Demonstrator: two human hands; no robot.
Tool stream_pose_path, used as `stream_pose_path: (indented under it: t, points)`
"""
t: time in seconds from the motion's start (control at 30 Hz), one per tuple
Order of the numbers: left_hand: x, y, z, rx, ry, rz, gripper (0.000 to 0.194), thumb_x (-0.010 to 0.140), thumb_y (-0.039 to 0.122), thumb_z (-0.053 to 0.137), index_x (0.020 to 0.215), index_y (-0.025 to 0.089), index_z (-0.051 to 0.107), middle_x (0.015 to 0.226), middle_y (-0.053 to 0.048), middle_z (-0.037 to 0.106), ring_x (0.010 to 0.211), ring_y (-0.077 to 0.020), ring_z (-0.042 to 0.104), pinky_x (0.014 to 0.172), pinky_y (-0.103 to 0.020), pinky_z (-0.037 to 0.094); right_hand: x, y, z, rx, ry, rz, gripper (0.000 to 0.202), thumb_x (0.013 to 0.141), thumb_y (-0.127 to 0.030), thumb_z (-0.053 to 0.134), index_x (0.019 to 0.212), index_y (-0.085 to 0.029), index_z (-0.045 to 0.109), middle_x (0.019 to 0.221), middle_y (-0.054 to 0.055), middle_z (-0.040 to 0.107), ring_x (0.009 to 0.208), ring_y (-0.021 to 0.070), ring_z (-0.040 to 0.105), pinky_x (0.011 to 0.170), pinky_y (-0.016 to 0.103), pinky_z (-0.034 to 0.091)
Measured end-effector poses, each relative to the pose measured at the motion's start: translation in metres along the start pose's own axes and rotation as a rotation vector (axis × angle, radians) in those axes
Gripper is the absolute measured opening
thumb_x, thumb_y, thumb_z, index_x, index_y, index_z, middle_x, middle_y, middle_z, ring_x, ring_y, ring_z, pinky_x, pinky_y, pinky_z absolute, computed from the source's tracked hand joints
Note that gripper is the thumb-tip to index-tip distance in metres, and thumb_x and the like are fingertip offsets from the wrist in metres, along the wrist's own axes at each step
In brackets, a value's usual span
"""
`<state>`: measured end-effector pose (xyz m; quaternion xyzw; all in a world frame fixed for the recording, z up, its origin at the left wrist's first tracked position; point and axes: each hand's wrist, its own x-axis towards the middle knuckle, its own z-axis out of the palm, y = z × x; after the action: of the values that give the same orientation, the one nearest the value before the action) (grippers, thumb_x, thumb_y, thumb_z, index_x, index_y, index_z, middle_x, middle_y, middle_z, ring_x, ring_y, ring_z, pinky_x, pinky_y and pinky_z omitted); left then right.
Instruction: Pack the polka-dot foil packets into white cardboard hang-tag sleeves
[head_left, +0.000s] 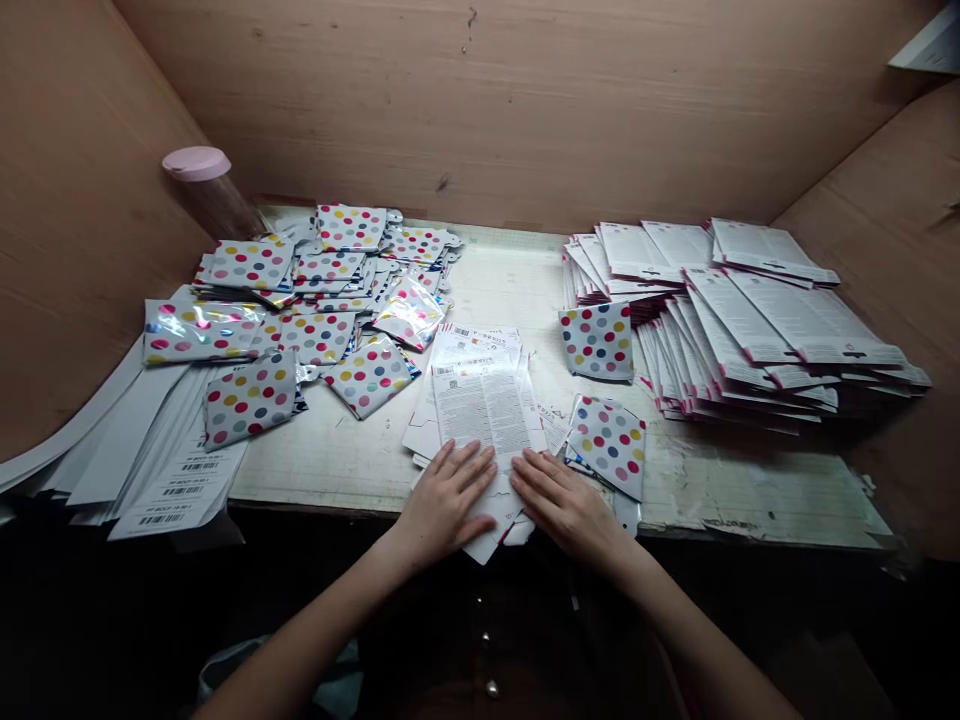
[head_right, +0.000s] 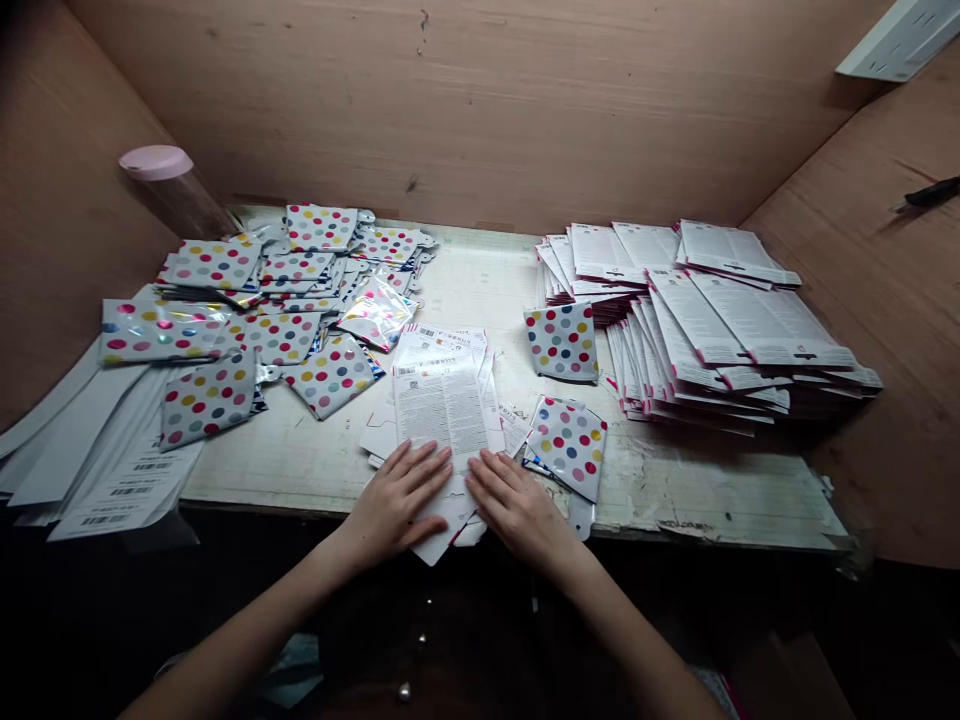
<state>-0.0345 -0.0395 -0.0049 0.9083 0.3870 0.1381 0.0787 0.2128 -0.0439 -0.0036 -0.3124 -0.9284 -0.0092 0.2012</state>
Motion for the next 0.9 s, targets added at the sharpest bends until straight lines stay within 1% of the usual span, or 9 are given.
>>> stream_pose_path:
  t: [0.1,0.17,0.27,0.37,0.47,0.57,0.67,0.8,0.9]
  points:
    - [-0.010,-0.004,0.000,0.026,-0.053,0.085,0.079,0.086,0.057,0.054,0.146,0.010,0.033,0.153,-0.016,0.035,0.143,-0.0350,0.024,0.115,-0.059,0.020,0.003,0.005,0.005,-0.056,-0.034,-0.123,0.034,0.093,-0.012,0.050,0.126,-0.009,0.056,0.128,0.016,0.061,0.127,0.0300,0.049,0.103,0.050,0.046]
    - [-0.013,-0.008,0.001,0.046,-0.026,0.141,0.069,0.090,0.048,0.053,0.145,0.011,0.035,0.150,-0.017,0.038,0.143,-0.0363,0.025,0.113,-0.061,0.023,0.005,0.007,0.008,-0.070,-0.027,-0.201,0.033,0.091,-0.007,0.049,0.122,-0.008,0.059,0.123,0.016,0.064,0.123,0.0300,0.053,0.102,0.051,0.047]
    - [-0.013,-0.010,0.004,-0.001,0.121,0.188,0.040,0.094,0.031,0.052,0.130,0.015,0.053,0.133,-0.013,0.059,0.135,-0.0326,0.040,0.110,-0.058,0.030,0.010,0.009,0.011,0.016,0.022,-0.193,0.025,0.092,-0.009,0.048,0.111,-0.013,0.064,0.113,0.012,0.068,0.111,0.0260,0.058,0.099,0.048,0.048]
    - [-0.008,-0.002,0.007,-0.085,0.265,-0.027,0.017,0.094,0.021,0.048,0.098,0.019,0.065,0.095,-0.005,0.070,0.105,-0.0217,0.061,0.095,-0.040,0.048,0.022,0.005,0.015,0.164,0.047,0.024,0.018,0.095,-0.019,0.048,0.092,-0.017,0.066,0.090,0.008,0.067,0.091,0.0214,0.058,0.085,0.042,0.052]
    - [0.002,0.010,0.008,-0.060,0.332,-0.306,0.019,0.095,0.023,0.047,0.086,0.017,0.062,0.080,-0.006,0.063,0.080,-0.0202,0.058,0.072,-0.034,0.050,0.032,-0.004,0.023,0.222,0.100,0.306,0.023,0.097,-0.022,0.046,0.083,-0.017,0.063,0.077,0.007,0.060,0.078,0.0201,0.051,0.071,0.036,0.049]
    - [0.008,0.017,0.005,0.078,0.390,-0.635,0.031,0.089,0.042,0.055,0.098,0.012,0.059,0.089,-0.013,0.059,0.082,-0.0276,0.055,0.069,-0.040,0.046,0.034,-0.012,0.033,0.145,0.206,0.459,0.018,0.095,-0.024,0.049,0.095,-0.016,0.066,0.086,0.010,0.059,0.081,0.0218,0.050,0.071,0.037,0.048]
    - [0.005,0.016,-0.002,0.177,0.267,-0.899,0.046,0.079,0.060,0.060,0.089,0.015,0.057,0.084,-0.011,0.059,0.083,-0.0309,0.054,0.071,-0.042,0.044,0.029,-0.019,0.039,0.007,0.244,0.437,0.021,0.093,-0.018,0.052,0.107,-0.020,0.067,0.105,0.012,0.061,0.097,0.0258,0.052,0.083,0.042,0.046]
    - [-0.003,0.009,-0.018,-0.119,0.058,-0.904,0.040,0.081,0.058,0.057,0.068,0.021,0.051,0.068,-0.004,0.057,0.074,-0.0265,0.055,0.066,-0.036,0.041,0.030,-0.034,0.038,-0.075,0.197,0.379,0.033,0.091,-0.029,0.056,0.120,-0.014,0.062,0.119,0.015,0.063,0.115,0.0323,0.049,0.095,0.049,0.041]
    - [0.002,0.010,-0.036,-0.567,0.057,-0.799,0.041,0.088,0.056,0.045,0.067,0.021,0.052,0.067,-0.002,0.057,0.068,-0.0214,0.056,0.064,-0.032,0.042,0.046,-0.042,0.030,-0.077,0.213,0.357,0.048,0.090,-0.035,0.055,0.129,-0.007,0.055,0.124,0.018,0.061,0.117,0.0330,0.050,0.097,0.048,0.043]
